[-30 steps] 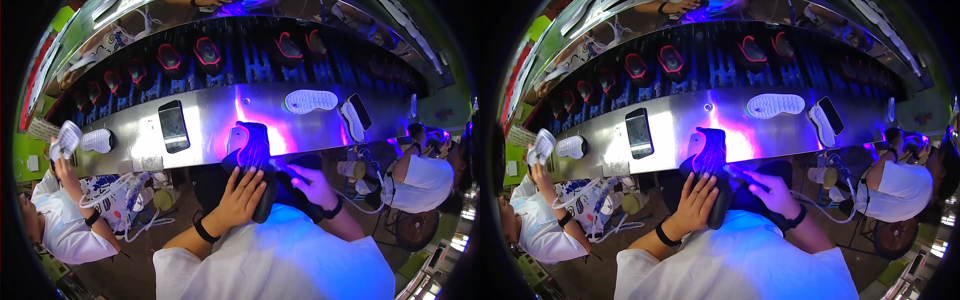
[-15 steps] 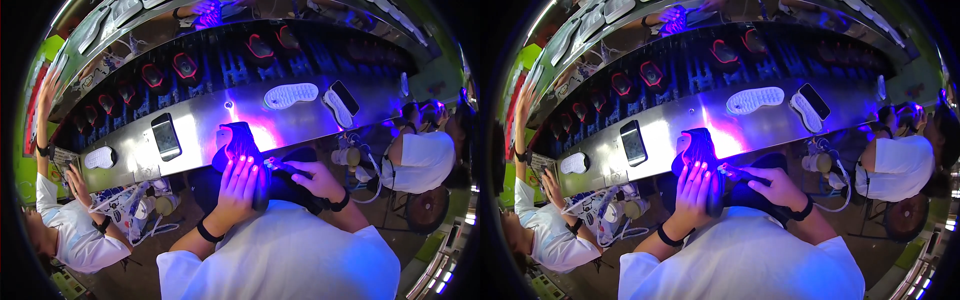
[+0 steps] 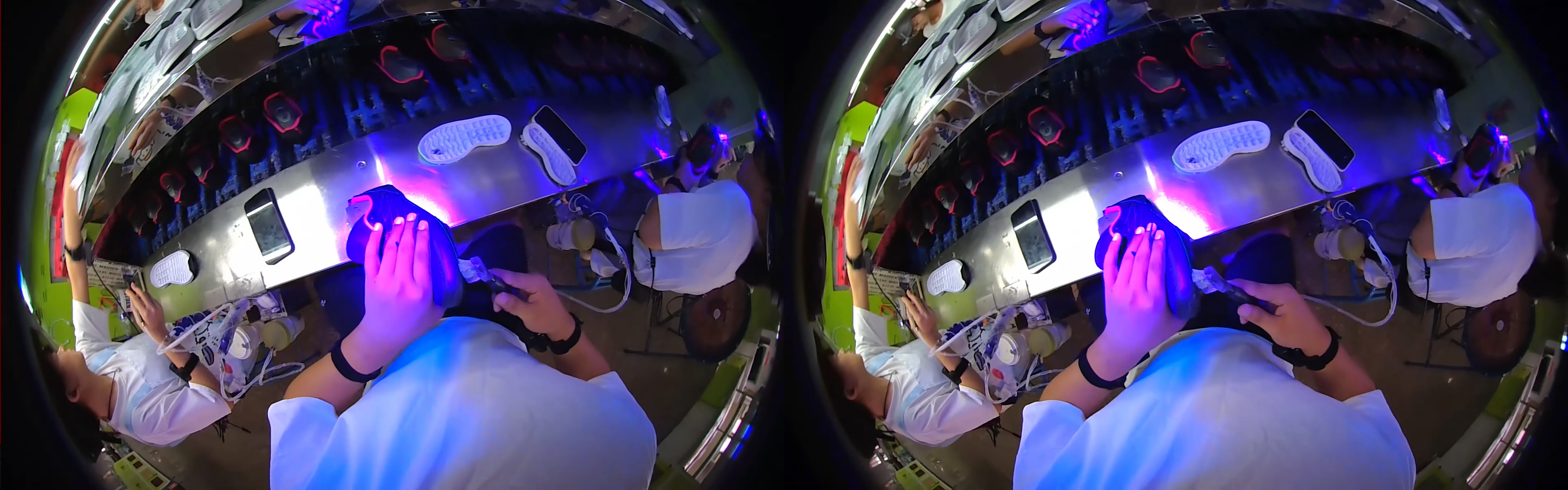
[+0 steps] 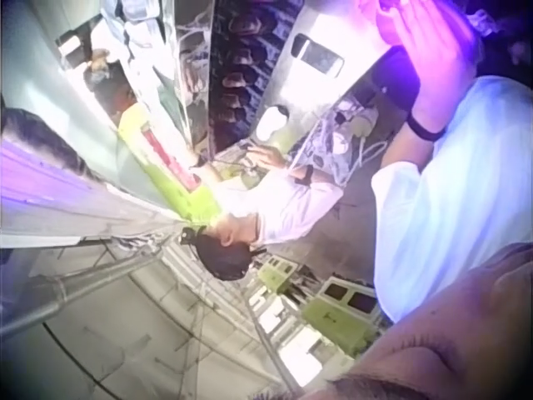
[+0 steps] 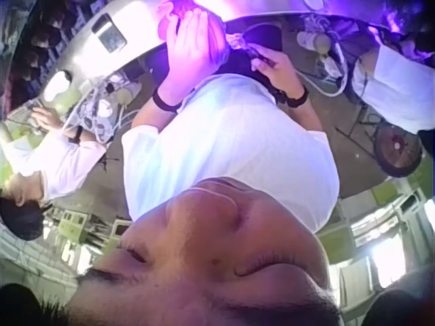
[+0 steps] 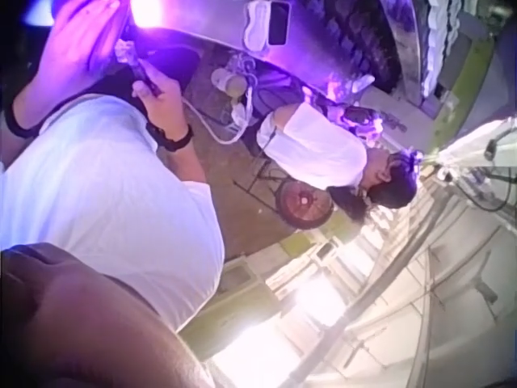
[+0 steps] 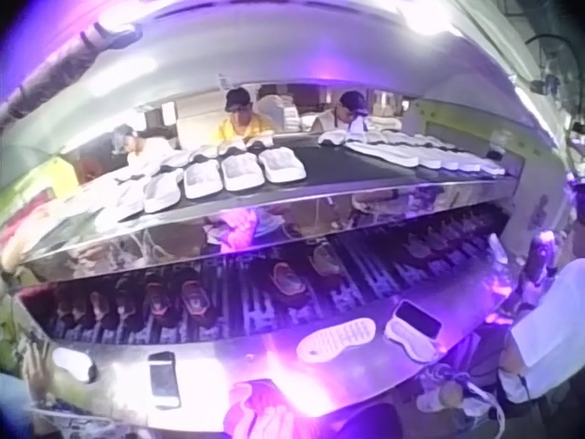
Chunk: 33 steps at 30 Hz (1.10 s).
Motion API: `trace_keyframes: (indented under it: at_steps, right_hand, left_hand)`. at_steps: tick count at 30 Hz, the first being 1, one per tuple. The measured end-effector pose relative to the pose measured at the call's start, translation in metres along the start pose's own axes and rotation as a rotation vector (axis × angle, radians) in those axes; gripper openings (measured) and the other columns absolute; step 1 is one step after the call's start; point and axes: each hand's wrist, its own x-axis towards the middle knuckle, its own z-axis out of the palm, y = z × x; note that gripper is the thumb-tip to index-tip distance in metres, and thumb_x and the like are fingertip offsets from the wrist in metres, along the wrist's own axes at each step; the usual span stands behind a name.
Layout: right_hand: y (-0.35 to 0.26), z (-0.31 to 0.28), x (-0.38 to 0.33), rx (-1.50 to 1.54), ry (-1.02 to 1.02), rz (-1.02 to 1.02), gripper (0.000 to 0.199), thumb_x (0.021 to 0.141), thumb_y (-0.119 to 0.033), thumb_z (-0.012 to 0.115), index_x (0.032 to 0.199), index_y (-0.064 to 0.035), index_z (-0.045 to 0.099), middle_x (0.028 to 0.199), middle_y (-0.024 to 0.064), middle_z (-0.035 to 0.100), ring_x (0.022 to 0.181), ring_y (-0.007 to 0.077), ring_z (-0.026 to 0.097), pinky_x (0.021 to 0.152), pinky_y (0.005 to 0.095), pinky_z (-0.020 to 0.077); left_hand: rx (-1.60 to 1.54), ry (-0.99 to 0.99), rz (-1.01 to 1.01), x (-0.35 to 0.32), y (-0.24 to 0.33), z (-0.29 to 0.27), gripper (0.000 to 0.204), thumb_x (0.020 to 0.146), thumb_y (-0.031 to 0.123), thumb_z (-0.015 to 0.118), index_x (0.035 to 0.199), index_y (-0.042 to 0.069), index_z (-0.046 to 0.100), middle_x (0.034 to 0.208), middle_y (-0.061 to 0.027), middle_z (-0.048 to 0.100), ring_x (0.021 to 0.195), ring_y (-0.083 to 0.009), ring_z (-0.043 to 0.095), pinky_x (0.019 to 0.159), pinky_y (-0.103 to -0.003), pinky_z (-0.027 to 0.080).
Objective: Applying a UV-cured primer or adhesive to the upper section of a shoe on a production line.
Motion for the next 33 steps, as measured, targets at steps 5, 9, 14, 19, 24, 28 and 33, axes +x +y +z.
trace_keyframes:
  at_steps: [5,9,14,19,24,28,33]
  right_hand:
    - [-0.014,0.006,-0.009,0.109,0.119,0.037,0.044,0.097,-0.008,0.069,0.14,-0.004,0.06,0.085,0.0012,0.065,0.078,0.0084,0.06,0.074,0.027,0.0503]
    - [-0.044,0.001,0.007,-0.318,0.301,-0.143,0.044,0.093,-0.005,0.071,0.136,-0.0055,0.063,0.086,0.0085,0.066,0.076,0.016,0.062,0.073,0.0285,0.0502]
    - [-0.081,-0.019,0.036,-0.596,0.293,-0.204,0.045,0.089,-0.005,0.073,0.134,-0.0077,0.065,0.082,0.0117,0.059,0.07,0.0247,0.058,0.067,0.0339,0.0474]
    - [-0.093,-0.032,0.073,-0.675,0.247,-0.277,0.043,0.089,-0.004,0.072,0.132,-0.0052,0.065,0.083,0.0125,0.06,0.069,0.0256,0.058,0.067,0.0338,0.0478]
    - [-0.078,-0.031,0.114,-0.724,0.268,-0.416,0.042,0.089,-0.003,0.072,0.131,-0.0035,0.066,0.083,0.0132,0.061,0.068,0.0238,0.059,0.067,0.0322,0.0485]
    - [-0.034,-0.02,0.129,-0.276,0.244,-0.188,0.041,0.093,-0.005,0.071,0.133,-0.0012,0.064,0.085,0.0065,0.065,0.071,0.0137,0.059,0.068,0.0293,0.0489]
    - [-0.049,-0.023,0.136,-0.131,0.113,-0.066,0.04,0.095,-0.007,0.07,0.134,0.0012,0.064,0.103,0.0069,0.073,0.088,0.0109,0.065,0.082,0.0288,0.052]
  left_hand:
    - [0.039,0.07,-0.069,0.029,0.004,0.002,0.065,0.081,0.03,0.072,0.13,-0.01,0.057,0.125,-0.0242,0.065,0.115,-0.0353,0.065,0.113,-0.056,0.037]
    - [0.062,0.082,-0.077,0.051,-0.001,0.007,0.072,0.076,0.036,0.076,0.13,-0.008,0.058,0.122,-0.0199,0.067,0.109,-0.032,0.066,0.109,-0.053,0.04]
    - [-0.097,0.079,-0.136,0.074,-0.023,0.005,0.095,0.055,0.041,0.091,0.131,-0.006,0.058,0.11,-0.0205,0.07,0.103,-0.033,0.069,0.107,-0.052,0.04]
    - [-0.18,0.028,-0.208,0.096,-0.046,-0.002,0.099,0.054,0.043,0.092,0.132,-0.006,0.057,0.109,-0.02,0.071,0.104,-0.0359,0.068,0.108,-0.051,0.041]
    - [-0.094,-0.12,-0.25,0.094,-0.077,-0.005,0.111,0.057,0.04,0.093,0.148,0.0,0.043,0.12,-0.0231,0.066,0.109,-0.0407,0.065,0.103,-0.05,0.047]
    - [-0.034,-0.396,-0.23,0.079,-0.115,-0.011,0.117,0.06,0.032,0.094,0.156,0.007,0.032,0.117,-0.0222,0.067,0.104,-0.0398,0.067,0.09,-0.044,0.056]
    - [-0.172,-0.321,-0.221,0.051,-0.131,-0.005,0.114,0.061,0.033,0.094,0.154,0.005,0.035,0.114,-0.0211,0.067,0.099,-0.0396,0.069,0.083,-0.045,0.058]
